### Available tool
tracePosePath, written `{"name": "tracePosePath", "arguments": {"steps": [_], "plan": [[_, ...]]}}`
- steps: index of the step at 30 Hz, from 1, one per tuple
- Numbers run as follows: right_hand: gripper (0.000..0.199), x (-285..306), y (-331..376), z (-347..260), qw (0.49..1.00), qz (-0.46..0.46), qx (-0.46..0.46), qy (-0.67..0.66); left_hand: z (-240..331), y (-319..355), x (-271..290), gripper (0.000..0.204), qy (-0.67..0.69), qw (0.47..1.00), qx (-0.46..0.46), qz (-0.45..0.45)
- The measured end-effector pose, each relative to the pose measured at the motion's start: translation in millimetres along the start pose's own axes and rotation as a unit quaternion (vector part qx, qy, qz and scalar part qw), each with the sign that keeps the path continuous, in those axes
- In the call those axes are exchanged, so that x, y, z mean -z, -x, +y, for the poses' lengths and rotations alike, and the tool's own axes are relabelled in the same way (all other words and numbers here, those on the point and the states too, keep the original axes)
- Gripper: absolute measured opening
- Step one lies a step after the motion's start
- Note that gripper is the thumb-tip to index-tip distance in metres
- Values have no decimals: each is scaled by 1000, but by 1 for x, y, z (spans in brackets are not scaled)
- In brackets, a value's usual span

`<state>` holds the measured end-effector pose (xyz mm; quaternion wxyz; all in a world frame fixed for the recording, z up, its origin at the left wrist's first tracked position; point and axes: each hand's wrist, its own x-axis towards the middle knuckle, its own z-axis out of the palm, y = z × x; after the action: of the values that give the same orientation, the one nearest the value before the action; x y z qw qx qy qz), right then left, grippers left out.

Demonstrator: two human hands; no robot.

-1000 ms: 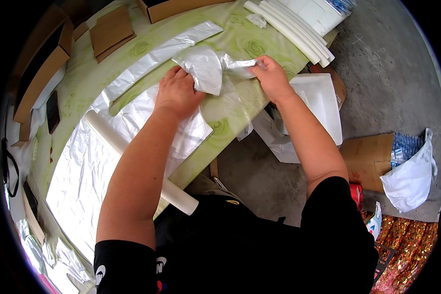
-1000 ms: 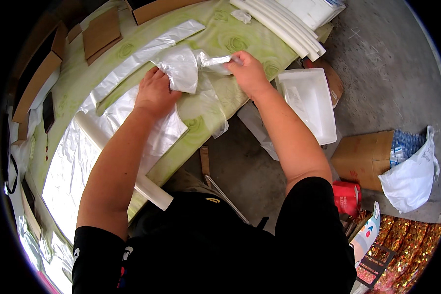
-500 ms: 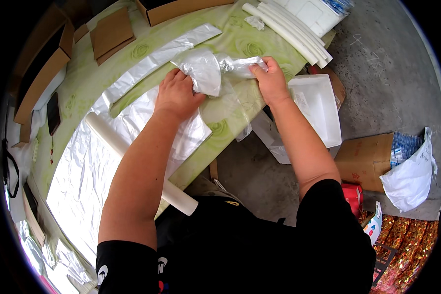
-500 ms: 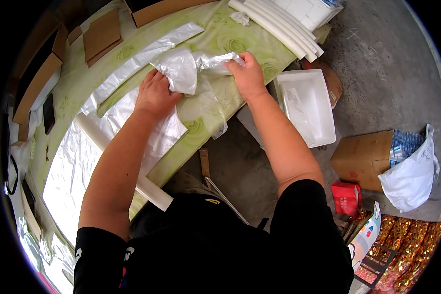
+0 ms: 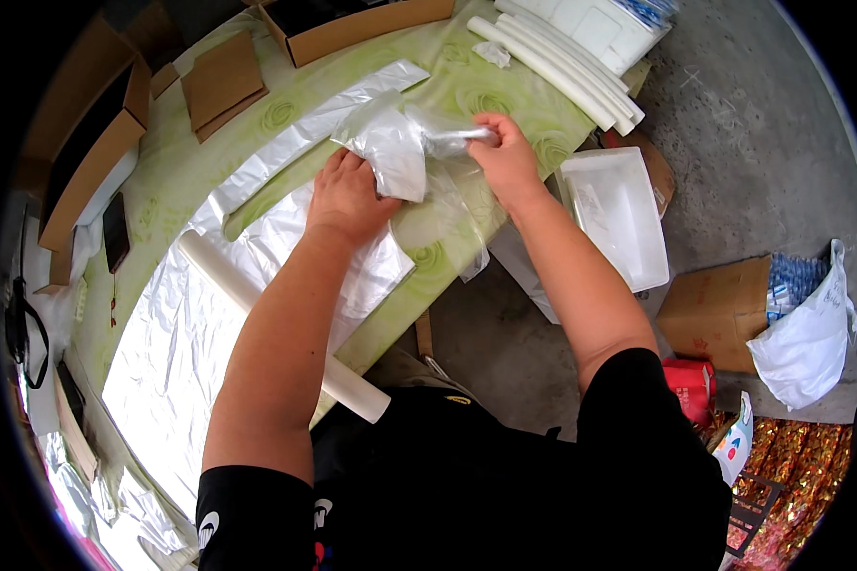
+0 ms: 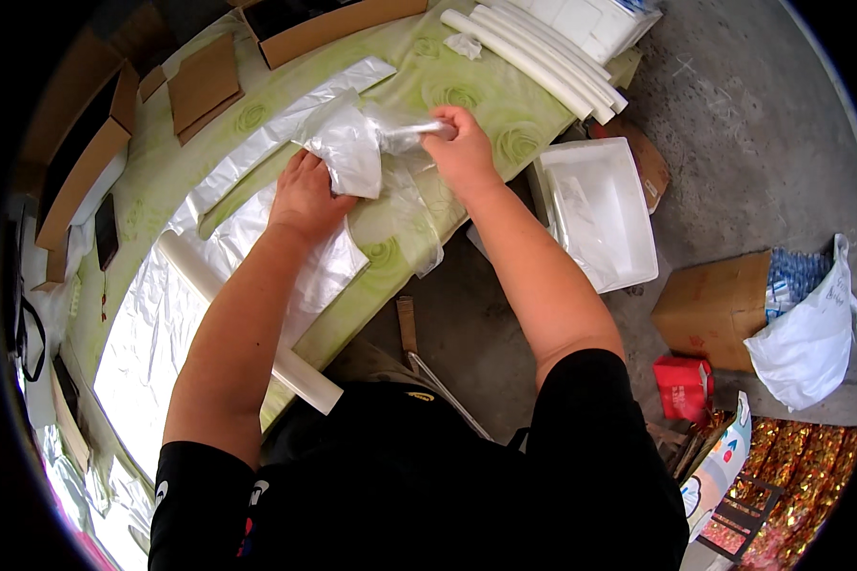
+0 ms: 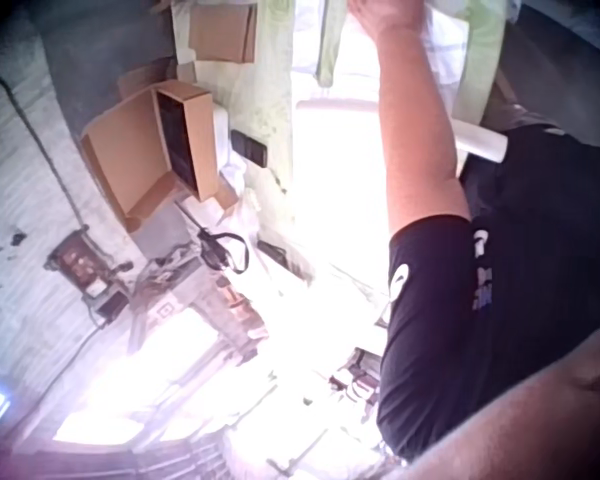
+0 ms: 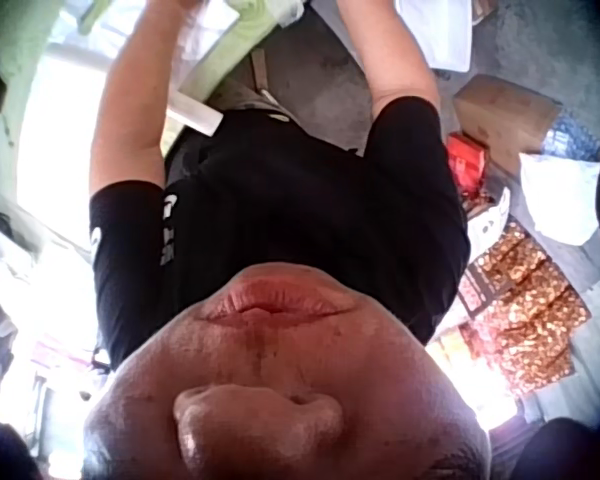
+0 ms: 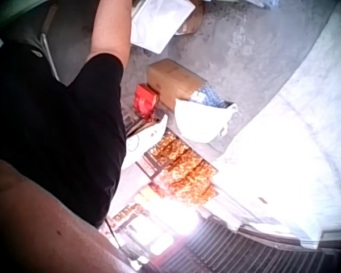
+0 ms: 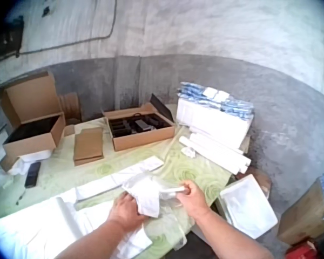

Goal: The person wraps white plastic sheets around white foam pieces on a table. They smooth the plastic, fold edges, and roll the plastic to secure the foam. The process is repeated for multiple foam pieces.

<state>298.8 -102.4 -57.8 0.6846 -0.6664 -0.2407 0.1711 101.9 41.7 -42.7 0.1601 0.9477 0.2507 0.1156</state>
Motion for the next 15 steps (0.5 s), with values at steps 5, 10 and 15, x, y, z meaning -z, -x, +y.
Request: {"name": "tracePosePath", "arguments": {"steps": [5, 10, 15], "plan": [[17, 3, 1, -19, 998, -29, -56, 5, 1, 0, 3, 61, -22, 1000, 9, -16], [16, 9, -5, -26, 994, 6, -14, -107, -1, -2, -1, 59, -12, 1000, 1, -11], [28, -17, 5, -47, 974, 114, -86, -175, -2, 0, 0, 57, -24, 1000, 3, -9]]}}
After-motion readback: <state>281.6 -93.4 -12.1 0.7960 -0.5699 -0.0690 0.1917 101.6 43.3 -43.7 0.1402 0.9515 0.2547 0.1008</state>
